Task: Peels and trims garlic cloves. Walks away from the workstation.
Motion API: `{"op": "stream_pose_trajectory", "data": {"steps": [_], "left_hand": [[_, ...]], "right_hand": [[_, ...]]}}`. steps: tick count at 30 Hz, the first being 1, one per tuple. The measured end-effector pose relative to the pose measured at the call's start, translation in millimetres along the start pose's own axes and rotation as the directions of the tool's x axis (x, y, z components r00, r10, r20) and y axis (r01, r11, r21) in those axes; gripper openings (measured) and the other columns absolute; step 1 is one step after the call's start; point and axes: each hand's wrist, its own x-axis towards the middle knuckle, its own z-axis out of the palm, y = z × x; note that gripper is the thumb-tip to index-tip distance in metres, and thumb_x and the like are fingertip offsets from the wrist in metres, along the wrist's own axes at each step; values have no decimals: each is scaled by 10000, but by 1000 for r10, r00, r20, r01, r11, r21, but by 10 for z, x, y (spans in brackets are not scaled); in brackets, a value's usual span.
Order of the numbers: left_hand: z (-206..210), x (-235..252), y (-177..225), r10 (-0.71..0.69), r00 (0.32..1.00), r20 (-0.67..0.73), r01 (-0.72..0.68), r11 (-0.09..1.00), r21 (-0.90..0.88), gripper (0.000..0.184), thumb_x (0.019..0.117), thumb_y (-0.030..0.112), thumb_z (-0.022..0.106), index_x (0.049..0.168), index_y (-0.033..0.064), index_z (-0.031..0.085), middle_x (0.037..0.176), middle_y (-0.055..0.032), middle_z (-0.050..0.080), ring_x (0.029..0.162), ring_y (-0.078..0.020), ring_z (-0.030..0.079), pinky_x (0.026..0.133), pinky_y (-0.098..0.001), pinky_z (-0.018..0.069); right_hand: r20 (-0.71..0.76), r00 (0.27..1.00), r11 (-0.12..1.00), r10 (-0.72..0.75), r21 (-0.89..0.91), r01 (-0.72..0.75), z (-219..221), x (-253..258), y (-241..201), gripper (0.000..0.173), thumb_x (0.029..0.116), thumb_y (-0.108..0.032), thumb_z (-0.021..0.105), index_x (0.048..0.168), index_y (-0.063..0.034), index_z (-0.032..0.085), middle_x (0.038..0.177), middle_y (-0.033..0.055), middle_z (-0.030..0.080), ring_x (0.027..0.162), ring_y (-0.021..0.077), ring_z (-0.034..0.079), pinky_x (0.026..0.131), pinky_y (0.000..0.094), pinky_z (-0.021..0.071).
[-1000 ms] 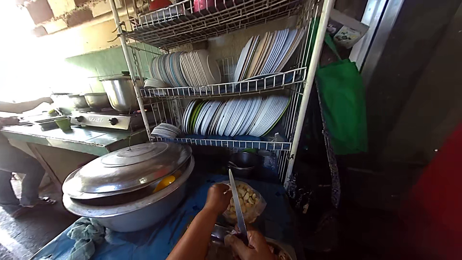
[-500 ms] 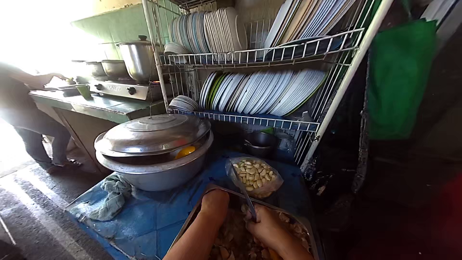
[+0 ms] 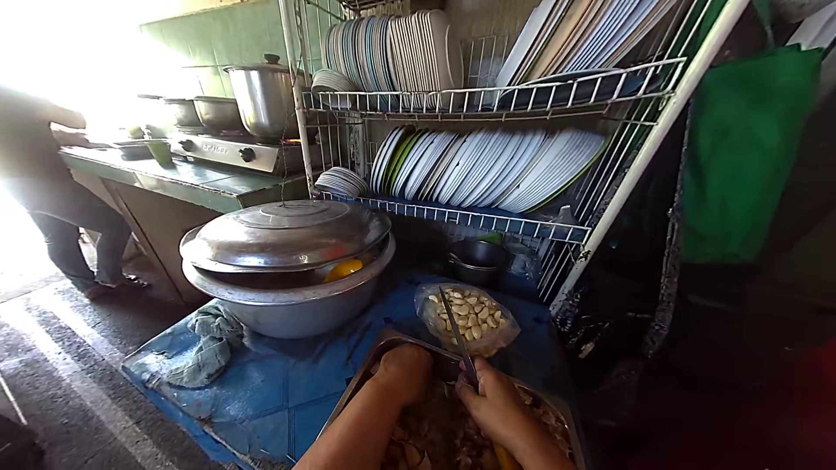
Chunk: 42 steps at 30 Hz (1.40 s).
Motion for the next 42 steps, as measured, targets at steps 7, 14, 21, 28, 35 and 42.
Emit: {"op": "stream_pose_trajectory", "data": {"steps": [7, 14, 21, 28, 35, 42], "left_hand": [[68, 8, 65, -52, 997, 61, 45, 993, 113, 311, 971, 187, 647, 1200, -23, 657, 1335, -261, 590, 1256, -448, 564, 962, -653, 483], [64, 31, 37, -17, 1000, 10, 17, 997, 71, 247, 999, 118, 582, 1187, -24, 656, 1303, -258, 607, 1239, -441, 578, 968, -640, 485], [123, 74, 21, -5, 1000, 2, 5, 998, 57, 339, 980, 82, 595, 1306, -11, 579, 1345, -257, 577, 1274, -444, 557, 982, -632, 484], [76, 70, -48, 55, 995, -82, -59, 997, -43, 346, 969, 115, 609, 1296, 2, 609, 1325, -238, 606, 1287, -418, 552, 1052, -613, 444], [-22, 28, -192, 56, 969, -239, -213, 678, -703, 286, 962, 134, 698, 1180, -35, 623, 1049, -133, 686, 829, -148, 704, 787, -305, 603], [-43, 4, -194, 84, 973, -216, -227, 538, -812, 185, 947, 116, 723, 1086, 7, 668, 953, -53, 679, 772, -75, 663, 723, -229, 571]], "right_hand": [[-64, 997, 995, -32, 88, 38, 24, 16, 18, 294, 1029, -173, 500, 1283, -25, 518, 904, 107, 631, 631, 188, 649, 616, 366, 578], [-95, 995, 988, -28, 149, 42, 37, 18, 4, 308, 1054, -123, 466, 1331, 5, 512, 975, 111, 646, 624, 169, 635, 600, 341, 568], [-32, 999, 995, 13, 95, -10, 48, 23, -4, 353, 1063, -151, 442, 1387, -11, 449, 957, 124, 622, 635, 187, 643, 616, 357, 574], [-68, 998, 990, -9, 140, 19, 32, 16, 2, 333, 1050, -126, 468, 1359, -3, 479, 919, 107, 627, 601, 170, 624, 589, 341, 564], [-34, 997, 984, -73, 158, 78, 58, 11, -4, 322, 1040, -113, 441, 1341, -4, 480, 947, 106, 639, 643, 189, 637, 613, 368, 570], [-18, 991, 984, -132, 120, 134, 110, 12, -9, 352, 1021, -127, 431, 1357, -23, 430, 943, 103, 637, 648, 199, 650, 628, 389, 577]]}}
